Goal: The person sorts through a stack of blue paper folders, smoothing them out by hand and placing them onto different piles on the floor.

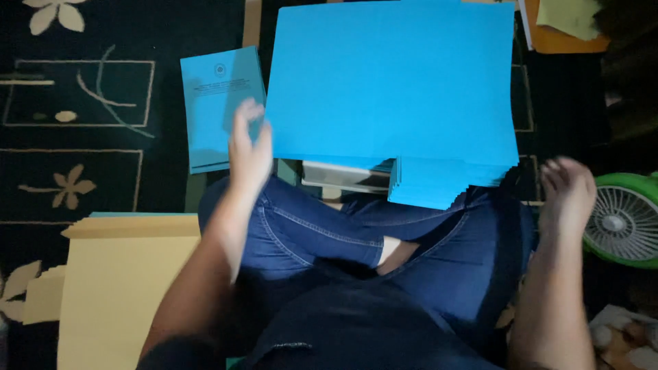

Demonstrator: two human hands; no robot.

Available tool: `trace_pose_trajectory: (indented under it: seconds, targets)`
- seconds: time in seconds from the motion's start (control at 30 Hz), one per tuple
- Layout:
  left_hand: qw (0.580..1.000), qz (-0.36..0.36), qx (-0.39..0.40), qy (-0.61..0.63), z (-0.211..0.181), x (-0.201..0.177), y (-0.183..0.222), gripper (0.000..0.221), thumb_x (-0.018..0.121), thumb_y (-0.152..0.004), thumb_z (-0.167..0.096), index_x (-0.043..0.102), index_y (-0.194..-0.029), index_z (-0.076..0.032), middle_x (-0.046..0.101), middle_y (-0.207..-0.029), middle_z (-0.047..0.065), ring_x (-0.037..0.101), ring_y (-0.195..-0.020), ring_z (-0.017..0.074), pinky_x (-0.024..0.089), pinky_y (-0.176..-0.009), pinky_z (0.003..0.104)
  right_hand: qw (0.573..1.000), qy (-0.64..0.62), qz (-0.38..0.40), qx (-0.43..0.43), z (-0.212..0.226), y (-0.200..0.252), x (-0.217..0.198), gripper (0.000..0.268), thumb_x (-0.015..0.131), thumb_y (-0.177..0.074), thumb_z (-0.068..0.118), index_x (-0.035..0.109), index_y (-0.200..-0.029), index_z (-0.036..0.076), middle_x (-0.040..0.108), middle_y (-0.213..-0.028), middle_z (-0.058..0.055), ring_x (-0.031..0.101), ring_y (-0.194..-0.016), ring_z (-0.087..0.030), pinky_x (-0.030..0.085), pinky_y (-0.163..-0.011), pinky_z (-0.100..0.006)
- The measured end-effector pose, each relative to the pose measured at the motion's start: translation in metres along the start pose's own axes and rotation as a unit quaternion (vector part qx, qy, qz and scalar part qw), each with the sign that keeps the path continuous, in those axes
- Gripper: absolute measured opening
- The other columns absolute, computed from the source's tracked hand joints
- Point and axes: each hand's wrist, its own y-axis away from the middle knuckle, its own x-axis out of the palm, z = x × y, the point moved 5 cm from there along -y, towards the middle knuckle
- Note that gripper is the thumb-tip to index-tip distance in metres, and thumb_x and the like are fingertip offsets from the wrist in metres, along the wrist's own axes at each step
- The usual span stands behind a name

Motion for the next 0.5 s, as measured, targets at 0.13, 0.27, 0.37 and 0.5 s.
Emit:
trace_pose_trajectory:
  seconds: [0.13, 0.27, 0.37, 0.5]
  targets:
    - [0.955, 0.075, -0.276, -0.079, 0.091, 0.018, -0.096, 0.067, 0.035, -0.101, -0.054, 0.045, -0.151, -0.011, 0.053, -0.150, 0.016, 0.051, -0.138, 0.0331, 0.045, -0.106, 0.044, 0.952, 0.218, 0.175, 0.123, -0.049, -0.095, 0.058, 0.047, 0.041, -0.106, 0.048, 0.058, -0.134, 0.014, 0.067, -0.126, -0.009, 0.068, -0.107, -0.018, 0.056, -0.090, -0.029]
    - [0.884, 0.130, -0.428, 0.135, 0.105, 0.047, -0.102, 0.088, 0.025, -0.091, -0.071, 0.025, -0.166, -0.024, 0.032, -0.170, 0.004, 0.035, -0.154, 0.0279, 0.030, -0.126, 0.047, 0.908, 0.180, 0.244, 0.288, -0.069, -0.095, 0.116, 0.061, 0.042, -0.103, 0.073, 0.066, -0.134, 0.027, 0.073, -0.116, -0.002, 0.071, -0.098, -0.021, 0.056, -0.083, -0.040]
    - [0.876, 0.147, -0.444, 0.114, 0.075, 0.046, -0.095, 0.093, 0.030, -0.088, -0.073, 0.020, -0.167, -0.025, 0.022, -0.173, 0.003, 0.025, -0.158, 0.0283, 0.022, -0.129, 0.051, 0.908, 0.332, 0.186, 0.173, -0.067, -0.097, 0.117, 0.055, 0.056, -0.096, 0.057, 0.063, -0.139, 0.024, 0.065, -0.137, -0.005, 0.062, -0.122, -0.021, 0.048, -0.104, -0.037]
    - [0.883, 0.126, -0.429, 0.141, 0.081, 0.040, -0.096, 0.087, 0.050, -0.086, -0.063, 0.041, -0.159, -0.019, 0.043, -0.164, 0.006, 0.043, -0.149, 0.0293, 0.034, -0.123, 0.048, 0.855, 0.428, 0.187, 0.225, 0.009, 0.003, 0.142, 0.068, 0.050, -0.099, 0.050, 0.051, -0.153, 0.009, 0.058, -0.148, -0.014, 0.059, -0.126, -0.035, 0.045, -0.105, -0.048]
